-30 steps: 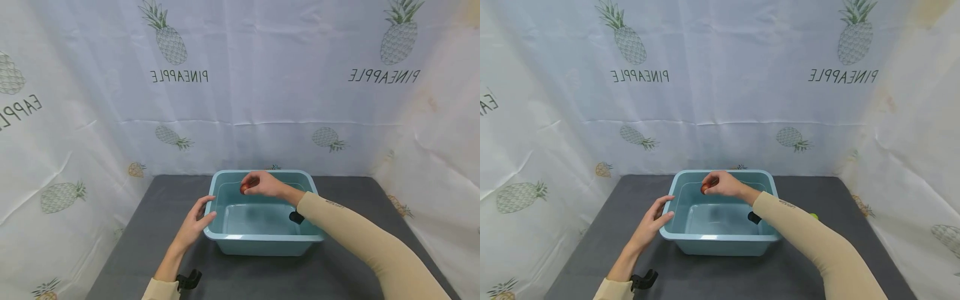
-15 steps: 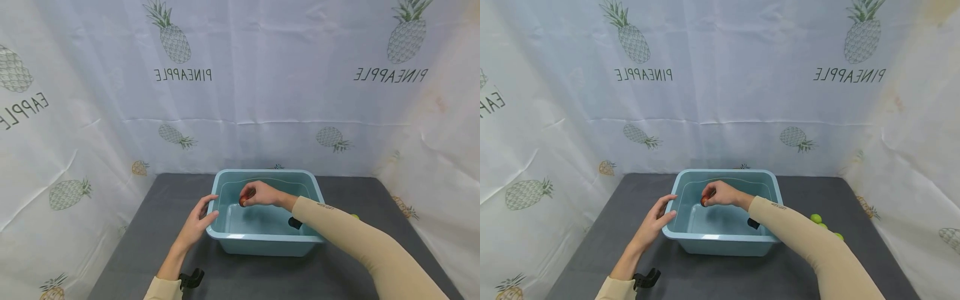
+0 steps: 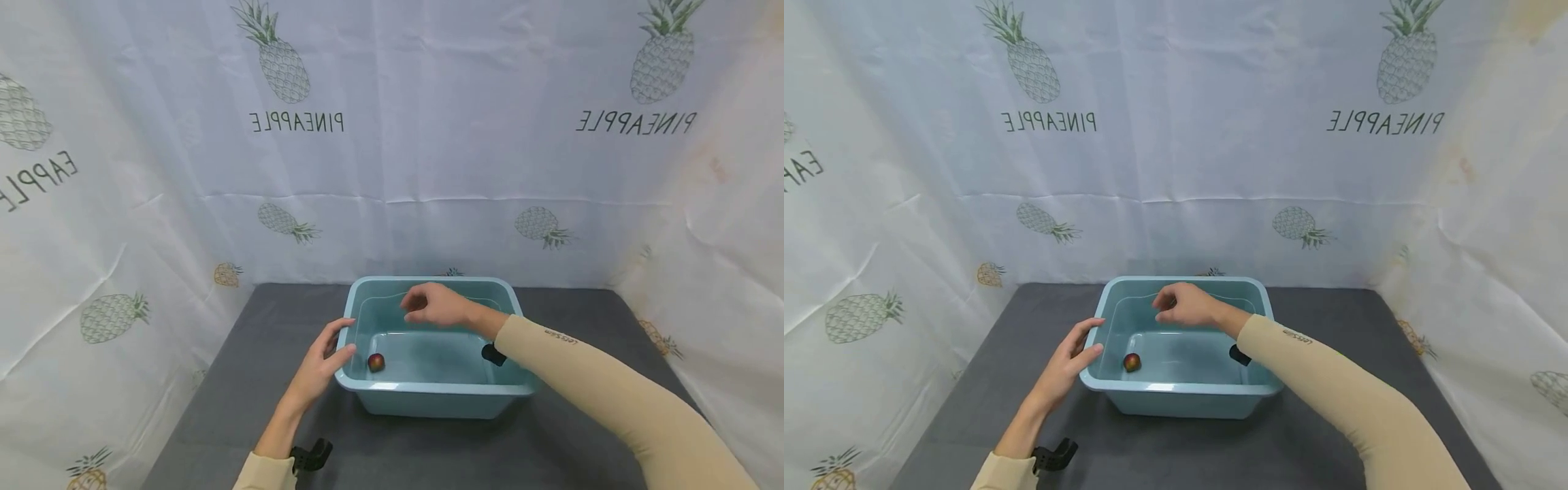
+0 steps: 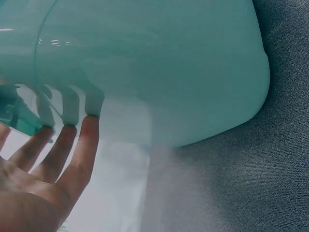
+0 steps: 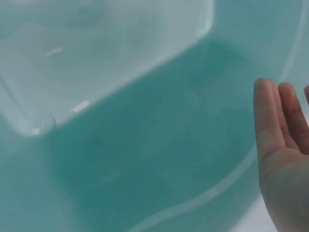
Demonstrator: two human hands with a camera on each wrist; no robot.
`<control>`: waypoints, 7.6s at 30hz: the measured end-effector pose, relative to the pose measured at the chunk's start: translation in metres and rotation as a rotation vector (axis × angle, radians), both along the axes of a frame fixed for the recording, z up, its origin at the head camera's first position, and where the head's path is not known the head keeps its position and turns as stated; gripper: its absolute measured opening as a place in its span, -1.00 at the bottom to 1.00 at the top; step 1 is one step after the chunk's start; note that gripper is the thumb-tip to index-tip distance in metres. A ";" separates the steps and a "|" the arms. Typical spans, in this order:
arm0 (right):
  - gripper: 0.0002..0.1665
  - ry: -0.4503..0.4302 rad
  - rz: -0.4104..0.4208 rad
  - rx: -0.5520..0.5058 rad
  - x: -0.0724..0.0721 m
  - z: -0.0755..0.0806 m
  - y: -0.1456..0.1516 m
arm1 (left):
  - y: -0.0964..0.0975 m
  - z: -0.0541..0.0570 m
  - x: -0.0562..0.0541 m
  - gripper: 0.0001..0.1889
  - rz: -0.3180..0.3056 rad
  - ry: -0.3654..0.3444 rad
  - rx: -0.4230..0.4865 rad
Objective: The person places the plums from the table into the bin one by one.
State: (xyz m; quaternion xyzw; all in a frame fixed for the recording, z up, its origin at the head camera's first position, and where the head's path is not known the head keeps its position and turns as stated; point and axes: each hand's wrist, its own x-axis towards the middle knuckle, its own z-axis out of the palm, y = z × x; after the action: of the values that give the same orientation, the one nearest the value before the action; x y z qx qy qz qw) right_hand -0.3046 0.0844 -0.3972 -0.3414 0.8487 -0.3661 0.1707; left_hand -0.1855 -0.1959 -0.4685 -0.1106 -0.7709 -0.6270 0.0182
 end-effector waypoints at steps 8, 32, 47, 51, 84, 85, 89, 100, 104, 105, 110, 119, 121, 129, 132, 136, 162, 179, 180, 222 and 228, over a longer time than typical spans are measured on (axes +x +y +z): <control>-0.70 0.111 -0.014 -0.010 0.023 0.042 0.028 | -0.005 0.004 -0.001 -0.50 0.010 0.006 -0.007; -0.72 0.230 -0.287 -0.219 0.097 0.052 0.119 | 0.000 -0.001 0.001 -0.49 0.012 0.032 -0.002; -0.71 0.366 -0.476 -0.236 0.140 0.020 0.172 | 0.003 -0.004 0.002 -0.49 -0.031 0.074 -0.018; -0.72 0.359 -0.518 -0.220 0.143 0.004 0.188 | 0.002 -0.002 0.003 -0.49 -0.017 0.064 -0.017; -0.43 0.245 -0.918 -0.027 0.132 -0.105 0.306 | 0.005 0.000 0.004 -0.48 0.027 0.040 -0.029; -0.43 0.232 -0.924 -0.020 0.132 -0.107 0.307 | 0.005 0.000 0.004 -0.48 0.027 0.038 -0.028; -0.41 0.196 -0.932 0.007 0.132 -0.114 0.314 | 0.005 0.000 0.003 -0.49 0.024 0.038 -0.026; -0.33 0.145 -0.937 0.092 0.129 -0.129 0.321 | 0.003 -0.001 0.003 -0.49 0.024 0.039 -0.024; -0.27 0.106 -0.934 0.105 0.128 -0.130 0.322 | 0.003 -0.002 0.003 -0.49 0.017 0.046 -0.025; -0.25 0.095 -0.933 0.112 0.127 -0.131 0.322 | 0.003 -0.002 0.003 -0.49 0.015 0.048 -0.025; -0.22 0.067 -0.921 0.147 0.123 -0.132 0.324 | 0.003 -0.003 0.004 -0.49 0.009 0.055 -0.021; -0.18 0.056 -0.903 0.143 0.123 -0.137 0.328 | 0.003 -0.003 0.004 -0.49 0.006 0.069 -0.023; -0.17 0.058 -0.904 0.139 0.123 -0.138 0.330 | 0.003 -0.003 0.004 -0.49 0.007 0.067 -0.021; -0.20 0.110 -0.946 0.101 0.125 -0.135 0.331 | 0.003 -0.003 0.004 -0.49 0.004 0.062 -0.017; -0.18 0.091 -0.948 0.064 0.127 -0.129 0.328 | 0.003 -0.002 0.004 -0.49 0.007 0.060 -0.014; -0.15 0.066 -0.944 0.023 0.129 -0.120 0.322 | 0.004 -0.002 0.004 -0.48 0.013 0.051 -0.014; -0.49 0.163 -0.759 -0.234 0.129 -0.060 0.277 | 0.004 0.000 0.004 -0.49 0.004 0.039 -0.015; -0.52 0.168 -0.665 -0.283 0.123 -0.027 0.244 | 0.002 0.000 0.004 -0.49 0.013 0.025 -0.023; -0.52 0.172 -0.658 -0.290 0.122 -0.025 0.242 | 0.002 0.000 0.004 -0.48 0.014 0.023 -0.023; -0.64 0.109 -0.348 -0.359 0.084 0.055 0.134 | 0.004 -0.002 0.003 -0.48 0.013 0.034 -0.022; -0.63 0.077 -0.294 -0.382 0.074 0.065 0.114 | 0.003 -0.001 0.002 -0.48 0.014 0.030 -0.016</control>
State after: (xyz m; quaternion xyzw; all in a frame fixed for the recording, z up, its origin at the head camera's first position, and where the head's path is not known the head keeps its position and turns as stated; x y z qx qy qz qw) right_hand -0.2307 0.1986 -0.3326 -0.2539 0.8105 -0.5276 0.0154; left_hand -0.1831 -0.1925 -0.4697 -0.1146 -0.7764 -0.6188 0.0333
